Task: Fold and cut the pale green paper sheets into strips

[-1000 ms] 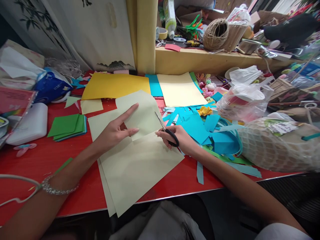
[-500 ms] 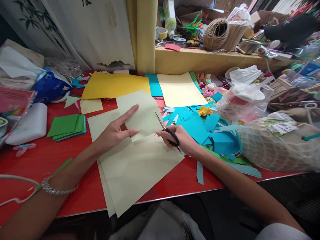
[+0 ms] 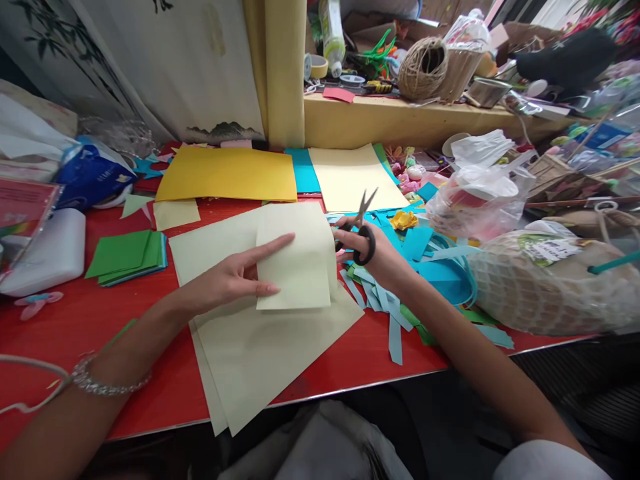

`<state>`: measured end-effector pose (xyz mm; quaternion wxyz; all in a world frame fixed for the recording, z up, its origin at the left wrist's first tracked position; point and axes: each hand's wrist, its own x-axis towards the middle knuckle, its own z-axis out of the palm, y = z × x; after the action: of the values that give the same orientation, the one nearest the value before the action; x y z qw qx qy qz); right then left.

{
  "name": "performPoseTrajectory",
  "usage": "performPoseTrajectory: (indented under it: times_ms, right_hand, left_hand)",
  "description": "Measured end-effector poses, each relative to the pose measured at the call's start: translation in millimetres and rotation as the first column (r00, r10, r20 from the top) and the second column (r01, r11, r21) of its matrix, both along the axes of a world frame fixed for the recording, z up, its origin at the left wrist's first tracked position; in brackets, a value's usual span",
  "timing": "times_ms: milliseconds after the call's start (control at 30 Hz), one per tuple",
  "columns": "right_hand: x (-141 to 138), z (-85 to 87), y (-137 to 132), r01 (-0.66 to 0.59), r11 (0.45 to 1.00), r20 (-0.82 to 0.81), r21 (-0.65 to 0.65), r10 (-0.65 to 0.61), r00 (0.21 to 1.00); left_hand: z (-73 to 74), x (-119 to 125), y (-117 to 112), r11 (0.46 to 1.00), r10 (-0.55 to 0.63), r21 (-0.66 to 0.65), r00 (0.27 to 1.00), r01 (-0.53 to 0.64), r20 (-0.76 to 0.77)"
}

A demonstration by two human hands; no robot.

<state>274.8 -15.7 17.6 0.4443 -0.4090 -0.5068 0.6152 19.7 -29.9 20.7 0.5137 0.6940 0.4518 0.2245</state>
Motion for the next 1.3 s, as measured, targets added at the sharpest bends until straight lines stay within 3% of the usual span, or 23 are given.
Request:
performPoseTrajectory:
  times_ms: [100,200,333,433,533,733,1000,1067,1133,1233,1300]
  right_hand:
    - [-7.1,-11.7,-0.6,0.015,0.997,-0.082,-0.075,-0.021,0.996]
    - [-8.6,-16.6,-1.1,0.094,0.994,-0.086,-0.059,-0.099,0.991]
    - [-8.0,-17.1,-1.1,0.117,0.992,-0.078,0.038,-0.114,0.99]
    - [-9.6,-16.6,-2.1,0.118,0.987,-0.079,0.106,-0.11,0.991]
    - [-11.7,-15.3,-4.5,0.109,0.981,-0.069,0.162,-0.099,0.993]
    - [-12.8,-10.5,-11.9,0.038,0.969,0.036,0.244,-0.049,0.998]
    - [-5.0,-5.9,-7.5,0.041,0.945,0.339,0.324,-0.156,0.928]
    - [-0.5,-0.6,-6.1,-0.027,0.968,0.35,0.249,-0.064,0.934]
    - [2.3,5.6,-7.0,-0.154,0.983,0.323,0.102,0.114,0.94]
    - [1.3,11.4,-11.1,-0.353,0.932,0.264,-0.081,0.361,0.894]
    - [-2.0,10.5,-13.6,-0.416,0.9,0.255,-0.134,0.437,0.863]
  left_hand:
    - [2.3,0.8,-1.5,0.987,-0.151,-0.072,0.986,0.147,-0.064]
    - [3.1,3.4,-3.2,0.982,-0.166,-0.104,0.985,0.16,-0.054]
    - [1.4,11.9,-6.6,0.983,0.012,-0.181,0.991,0.013,0.134]
    - [-1.4,19.3,-7.8,0.94,0.212,-0.318,0.94,-0.122,0.268]
    - [-5.1,23.3,-7.9,0.895,0.292,-0.425,0.897,-0.135,0.331]
    - [-14.1,21.7,-7.8,0.848,0.336,-0.505,0.901,-0.162,0.274]
    - [-21.6,12.0,4.4,0.835,0.462,-0.425,0.864,-0.349,0.199]
    - [-21.7,8.8,7.8,0.842,0.5,-0.347,0.838,-0.412,0.218]
    - [-20.9,6.5,10.3,0.839,0.537,-0.263,0.804,-0.477,0.256]
    - [-19.1,5.5,12.1,0.811,0.581,-0.16,0.747,-0.563,0.324]
    - [-17.8,6.1,12.3,0.802,0.583,-0.116,0.725,-0.586,0.365]
